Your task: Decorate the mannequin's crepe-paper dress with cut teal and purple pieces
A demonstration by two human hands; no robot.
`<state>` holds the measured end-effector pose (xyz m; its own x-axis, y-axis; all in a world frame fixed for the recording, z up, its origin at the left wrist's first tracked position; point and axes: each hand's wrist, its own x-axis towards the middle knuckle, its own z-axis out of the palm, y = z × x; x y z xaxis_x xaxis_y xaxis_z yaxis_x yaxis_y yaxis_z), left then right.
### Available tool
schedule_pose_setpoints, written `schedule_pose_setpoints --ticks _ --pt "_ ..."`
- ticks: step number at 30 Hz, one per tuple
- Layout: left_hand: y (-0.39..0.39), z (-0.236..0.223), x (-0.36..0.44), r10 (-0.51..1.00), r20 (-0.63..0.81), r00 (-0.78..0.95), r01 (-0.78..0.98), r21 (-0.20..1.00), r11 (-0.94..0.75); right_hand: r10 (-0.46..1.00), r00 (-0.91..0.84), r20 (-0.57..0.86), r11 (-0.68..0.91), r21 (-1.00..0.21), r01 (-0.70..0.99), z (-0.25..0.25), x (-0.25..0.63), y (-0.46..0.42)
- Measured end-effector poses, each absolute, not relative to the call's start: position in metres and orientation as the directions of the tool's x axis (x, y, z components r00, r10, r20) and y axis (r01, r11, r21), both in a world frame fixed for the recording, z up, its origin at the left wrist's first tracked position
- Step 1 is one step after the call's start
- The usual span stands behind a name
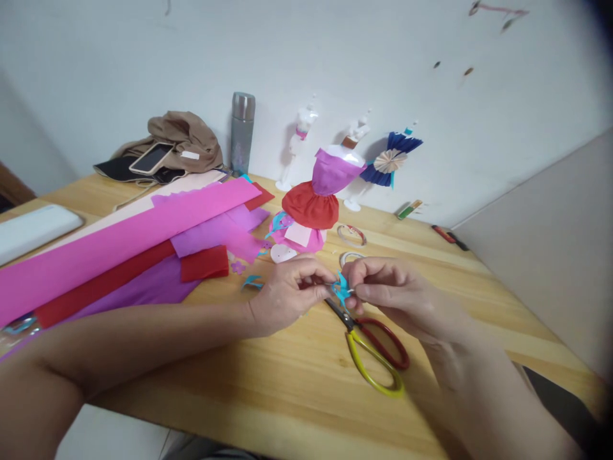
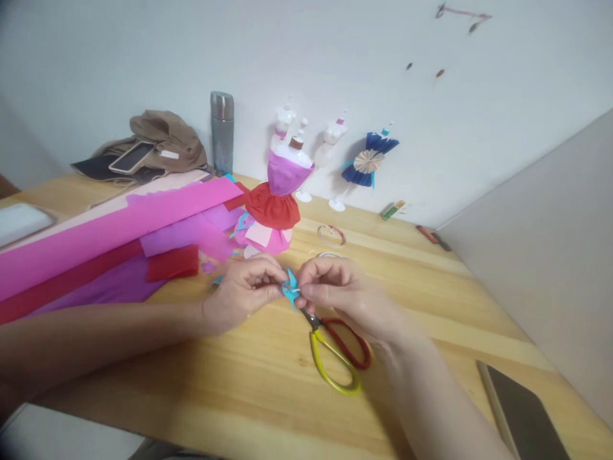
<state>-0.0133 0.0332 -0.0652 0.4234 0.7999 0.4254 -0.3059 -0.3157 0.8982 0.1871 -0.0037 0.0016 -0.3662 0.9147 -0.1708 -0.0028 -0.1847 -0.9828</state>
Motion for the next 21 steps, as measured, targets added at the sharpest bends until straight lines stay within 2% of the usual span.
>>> schedule_pose_setpoints --ticks 3,8,13,17,21 --pt "0.031 -0.063 -0.012 0.819 0.363 0.444 -0.297 0.922 -0.248 0.926 -0.345 -0.152 -0.155 -0.988 0.018 0.006 0.185 -0.005" --pt "0.026 -0.06 -0.013 0.845 0.187 0.5 -0.301 0.953 -0.032 0.953 -0.287 -0.1 -0.09 -0.995 0.048 0.007 0.187 -0.005" --pt "0.022 -0.06 -0.015 0.805 0.099 0.586 -0.315 0.942 0.114 0.97 -0.242 -0.037 0.003 -0.987 0.16 0.008 0.191 -0.005" --pt "0.02 -0.058 -0.014 0.728 0.069 0.682 -0.339 0.912 0.231 0.961 -0.274 -0.036 0.035 -0.968 0.25 0.014 0.189 -0.008" --pt "0.02 -0.055 -0.011 0.727 0.016 0.686 -0.316 0.907 0.278 0.933 -0.36 -0.027 0.09 -0.948 0.306 0.017 0.185 -0.011"
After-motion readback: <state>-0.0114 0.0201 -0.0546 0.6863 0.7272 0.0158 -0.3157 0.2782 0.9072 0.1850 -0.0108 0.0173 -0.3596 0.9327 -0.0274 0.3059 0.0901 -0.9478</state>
